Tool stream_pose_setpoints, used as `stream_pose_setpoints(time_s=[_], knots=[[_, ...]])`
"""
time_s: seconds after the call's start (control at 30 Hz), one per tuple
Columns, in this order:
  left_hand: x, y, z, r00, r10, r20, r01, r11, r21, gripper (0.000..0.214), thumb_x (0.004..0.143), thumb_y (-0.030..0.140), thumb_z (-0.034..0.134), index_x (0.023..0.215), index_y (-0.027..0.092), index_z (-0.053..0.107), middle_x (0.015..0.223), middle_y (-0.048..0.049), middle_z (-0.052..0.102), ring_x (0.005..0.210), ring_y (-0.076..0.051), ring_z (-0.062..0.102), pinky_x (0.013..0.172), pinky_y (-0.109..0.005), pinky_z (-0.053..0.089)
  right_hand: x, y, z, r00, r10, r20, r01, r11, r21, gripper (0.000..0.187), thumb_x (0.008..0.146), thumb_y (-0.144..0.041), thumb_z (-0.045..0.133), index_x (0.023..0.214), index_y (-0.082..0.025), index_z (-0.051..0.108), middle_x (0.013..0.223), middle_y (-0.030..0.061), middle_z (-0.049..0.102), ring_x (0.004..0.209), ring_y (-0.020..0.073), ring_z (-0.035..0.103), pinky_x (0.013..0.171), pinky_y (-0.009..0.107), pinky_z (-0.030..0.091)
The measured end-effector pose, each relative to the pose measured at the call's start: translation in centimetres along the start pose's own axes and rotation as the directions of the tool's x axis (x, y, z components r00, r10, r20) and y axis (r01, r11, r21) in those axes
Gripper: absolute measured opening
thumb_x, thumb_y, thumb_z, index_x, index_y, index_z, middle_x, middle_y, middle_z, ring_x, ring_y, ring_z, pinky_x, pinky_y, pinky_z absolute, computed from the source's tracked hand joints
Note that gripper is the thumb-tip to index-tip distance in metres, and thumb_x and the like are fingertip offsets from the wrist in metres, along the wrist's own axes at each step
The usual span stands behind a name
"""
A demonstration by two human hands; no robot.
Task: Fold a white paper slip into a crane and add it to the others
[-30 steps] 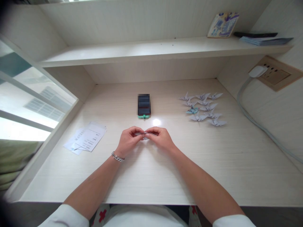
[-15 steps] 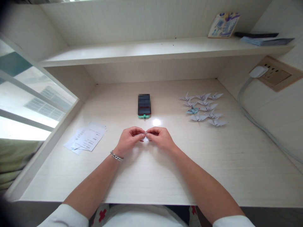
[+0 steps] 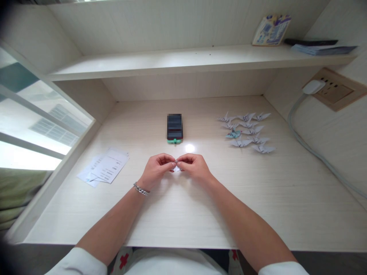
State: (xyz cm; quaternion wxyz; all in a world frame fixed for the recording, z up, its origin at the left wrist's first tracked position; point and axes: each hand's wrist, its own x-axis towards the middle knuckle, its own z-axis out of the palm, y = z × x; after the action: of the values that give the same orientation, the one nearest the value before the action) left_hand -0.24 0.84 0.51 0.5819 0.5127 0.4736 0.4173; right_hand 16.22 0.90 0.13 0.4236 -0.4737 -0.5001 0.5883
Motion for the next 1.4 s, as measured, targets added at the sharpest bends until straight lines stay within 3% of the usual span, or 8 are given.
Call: stream_pose_setpoints(time_s=[0.2,0.57,0.9,1.2,1.4], knots=[[-0.02,0.18,0.06,1.0,-0.01,-0.01,0.01,1.0,-0.02,0.018,0.066,0.025,0.067,0.078,0.012,0.065,0.074,-0.0062,0.066,0.064,-0.014,0.061,0.059,-0.027,0.053,0.02,0.03,-0.04,0.998,0.051,0.027,-0.051,0.998,0.026,0.023,0.064,-0.034,0.069,0.08,-0.017,0.069,0.078,0.0052,0.068,0.072,0.0184,0.063,0.061,0.029,0.051],[-0.02,0.15,0.02,1.0,-0.022,0.011,0.023,0.998,-0.051,0.019,0.068,0.025,0.067,0.081,0.013,0.063,0.074,-0.0049,0.065,0.063,-0.013,0.061,0.058,-0.026,0.052,0.01,0.04,0.08,0.999,0.036,0.0,-0.036,0.996,0.08,0.024,0.063,-0.033,0.071,0.079,-0.016,0.069,0.077,0.0056,0.068,0.07,0.0181,0.062,0.061,0.03,0.051],[0.05,-0.47,-0.05,1.0,-0.004,0.005,0.004,1.0,0.005,0.018,0.068,0.025,0.066,0.081,0.012,0.065,0.074,-0.0059,0.065,0.064,-0.013,0.06,0.058,-0.025,0.051,0.02,0.07,0.05,0.999,0.047,0.004,-0.047,0.998,0.036,0.02,0.063,-0.028,0.07,0.078,-0.015,0.069,0.073,0.0048,0.068,0.069,0.0177,0.062,0.061,0.029,0.051],[0.0,0.39,0.15,0.999,-0.034,0.006,0.034,0.994,-0.099,0.012,0.067,0.021,0.064,0.076,0.012,0.065,0.07,-0.0033,0.063,0.061,-0.012,0.058,0.057,-0.024,0.051,0.05,-0.24,0.12,0.994,0.108,0.017,-0.109,0.972,0.208,0.018,0.059,-0.023,0.072,0.075,-0.016,0.071,0.071,0.0039,0.068,0.066,0.0163,0.062,0.06,0.028,0.051],[0.04,-0.17,0.02,1.0,0.011,0.015,-0.011,1.0,-0.026,0.013,0.067,0.021,0.065,0.077,0.012,0.065,0.07,-0.0037,0.063,0.062,-0.012,0.058,0.057,-0.024,0.049,-0.11,-0.55,0.16,0.996,0.089,-0.011,-0.087,0.988,0.131,0.016,0.059,-0.022,0.069,0.073,-0.015,0.071,0.068,0.0042,0.068,0.064,0.0166,0.062,0.058,0.029,0.052]])
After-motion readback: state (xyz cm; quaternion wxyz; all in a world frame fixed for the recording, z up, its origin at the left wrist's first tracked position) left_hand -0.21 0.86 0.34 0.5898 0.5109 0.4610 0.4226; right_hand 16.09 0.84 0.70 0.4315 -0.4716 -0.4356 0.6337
